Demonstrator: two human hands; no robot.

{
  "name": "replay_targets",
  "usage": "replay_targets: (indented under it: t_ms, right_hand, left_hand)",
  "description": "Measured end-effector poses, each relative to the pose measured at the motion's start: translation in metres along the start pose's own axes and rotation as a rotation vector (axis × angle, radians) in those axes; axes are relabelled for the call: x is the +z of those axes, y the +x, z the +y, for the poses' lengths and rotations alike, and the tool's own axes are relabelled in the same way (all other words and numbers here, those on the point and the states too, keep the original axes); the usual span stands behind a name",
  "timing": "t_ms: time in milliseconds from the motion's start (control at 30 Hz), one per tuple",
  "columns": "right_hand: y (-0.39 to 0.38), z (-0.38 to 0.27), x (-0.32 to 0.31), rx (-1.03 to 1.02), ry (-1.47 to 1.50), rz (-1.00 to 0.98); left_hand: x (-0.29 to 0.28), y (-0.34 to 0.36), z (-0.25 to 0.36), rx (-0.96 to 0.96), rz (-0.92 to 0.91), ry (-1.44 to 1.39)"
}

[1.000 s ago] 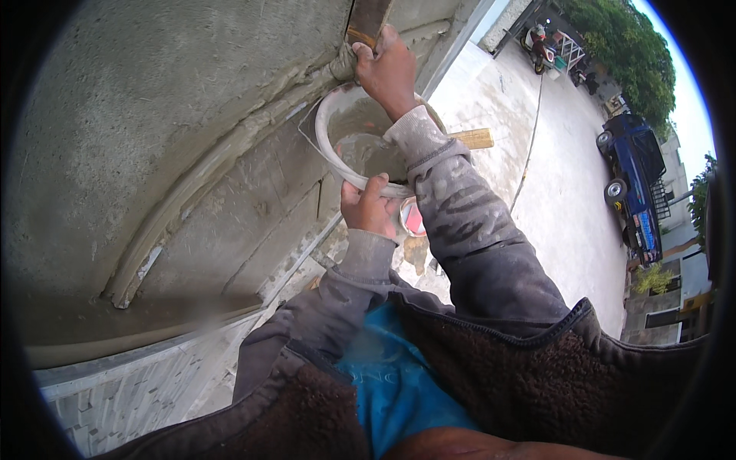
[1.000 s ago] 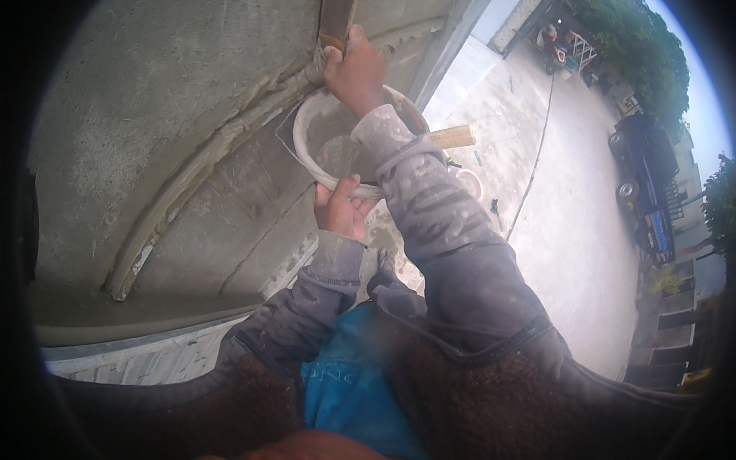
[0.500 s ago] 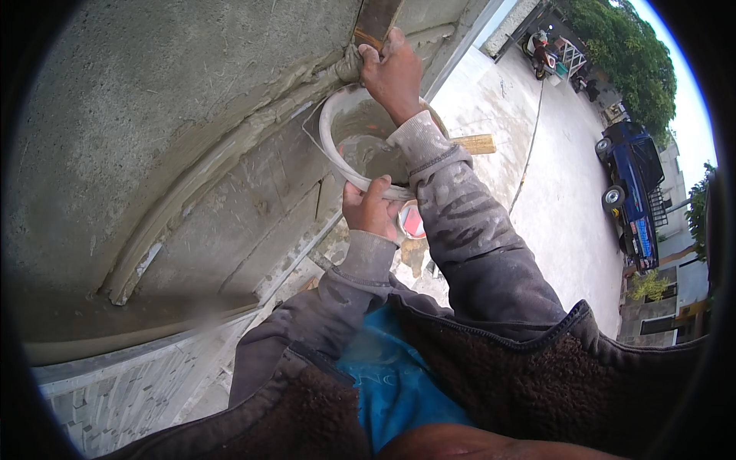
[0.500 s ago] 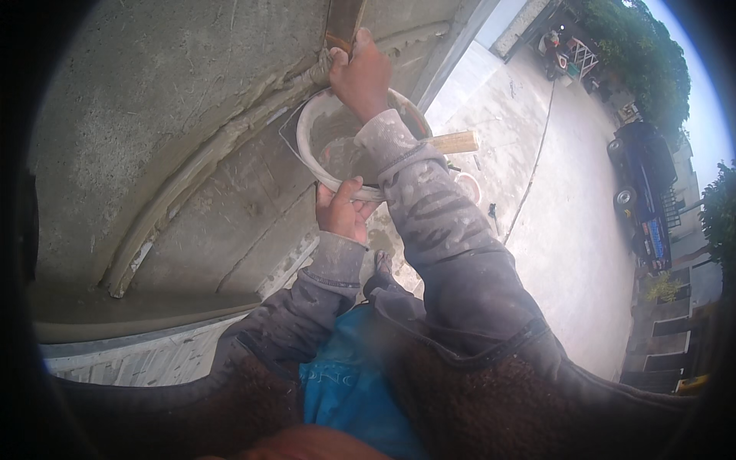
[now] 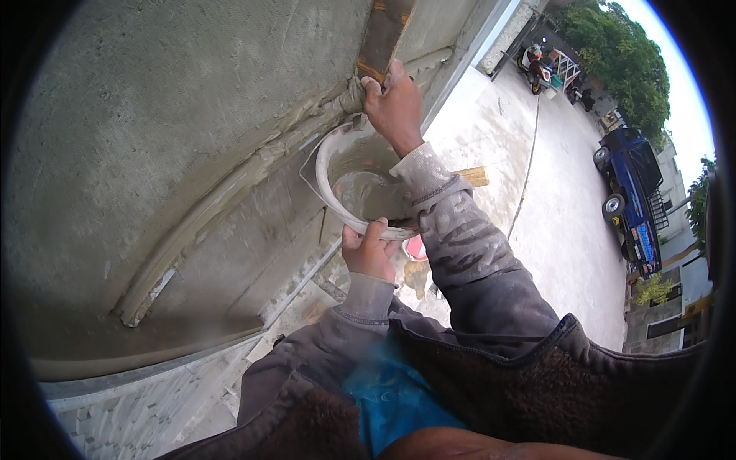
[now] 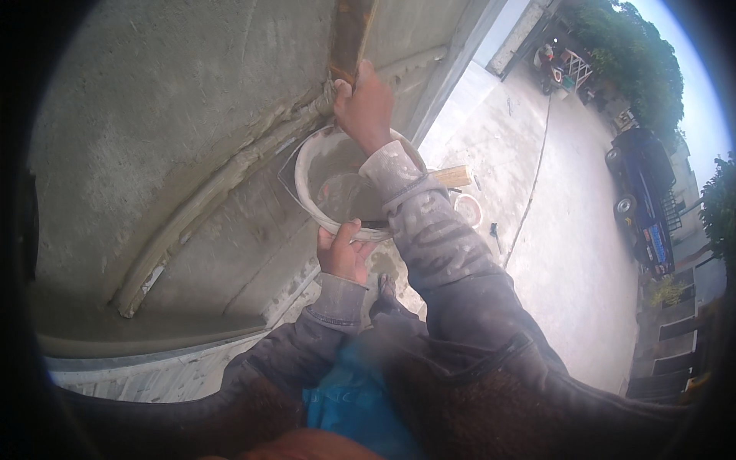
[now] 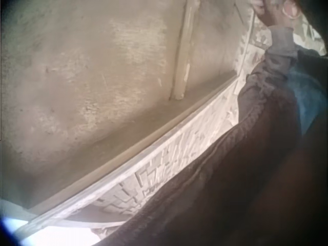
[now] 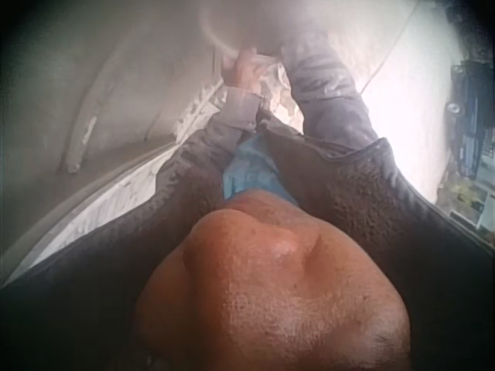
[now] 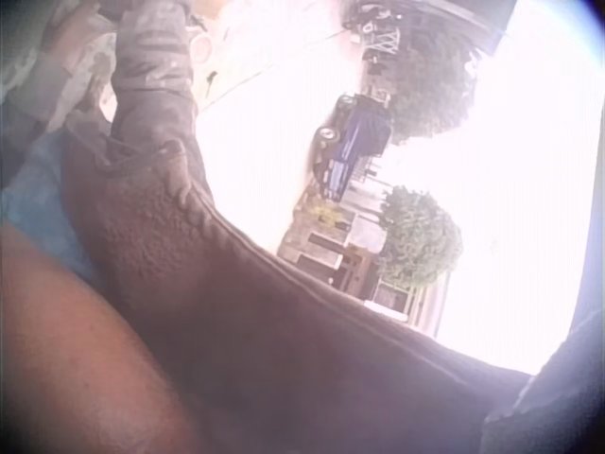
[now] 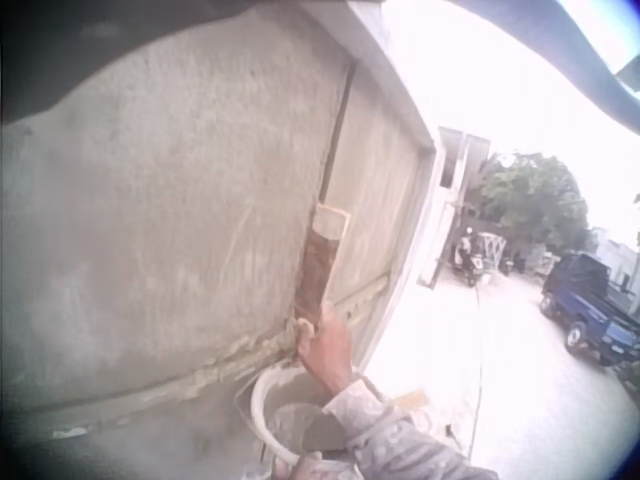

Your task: The person scoops cement from a bucket using a trowel and applies it to a curved concrete ceiling. They smooth the surface with a flat tool and repeat the process across multiple sections.

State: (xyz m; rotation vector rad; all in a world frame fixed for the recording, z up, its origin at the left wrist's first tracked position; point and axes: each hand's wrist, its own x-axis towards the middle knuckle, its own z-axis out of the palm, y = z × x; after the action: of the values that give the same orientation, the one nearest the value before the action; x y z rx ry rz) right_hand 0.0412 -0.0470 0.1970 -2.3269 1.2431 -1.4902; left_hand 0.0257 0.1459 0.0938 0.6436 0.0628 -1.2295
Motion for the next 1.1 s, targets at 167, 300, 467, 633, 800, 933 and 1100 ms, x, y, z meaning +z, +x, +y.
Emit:
replay_targets:
  t_ms: [167,300,467,633,800,933,1100]
  right_hand:
    - [0.001,-0.001,0.004,-0.030,0.018,0.018]
    - [0.000,0.002,-0.001,-0.056,-0.044,0.029]
    - [-0.005,-0.003,0.007,-0.052,-0.057,0.036]
    - [-0.007,-0.011,0.006,-0.132,-0.034,0.097]
    - [-0.012,-0.025,0.004,-0.049,-0.095,0.021]
    - [-0.019,-0.029,0.007,-0.116,-0.102,0.031]
    - [-0.032,-0.038,0.016,-0.159,-0.077,0.101]
  left_hand:
    - [-0.008,-0.006,0.008,-0.004,0.016,0.017]
    - [-0.016,-0.008,0.009,-0.058,0.002,0.078]
    - [-0.025,-0.015,0.019,-0.046,0.012,0.036]
    - [-0.033,-0.026,0.029,-0.058,-0.006,0.026]
    - [-0.048,-0.037,0.044,-0.060,0.007,0.064]
    - [-0.052,-0.050,0.058,-0.061,0.024,0.067]
    - [-0.059,-0.058,0.070,-0.056,0.041,0.073]
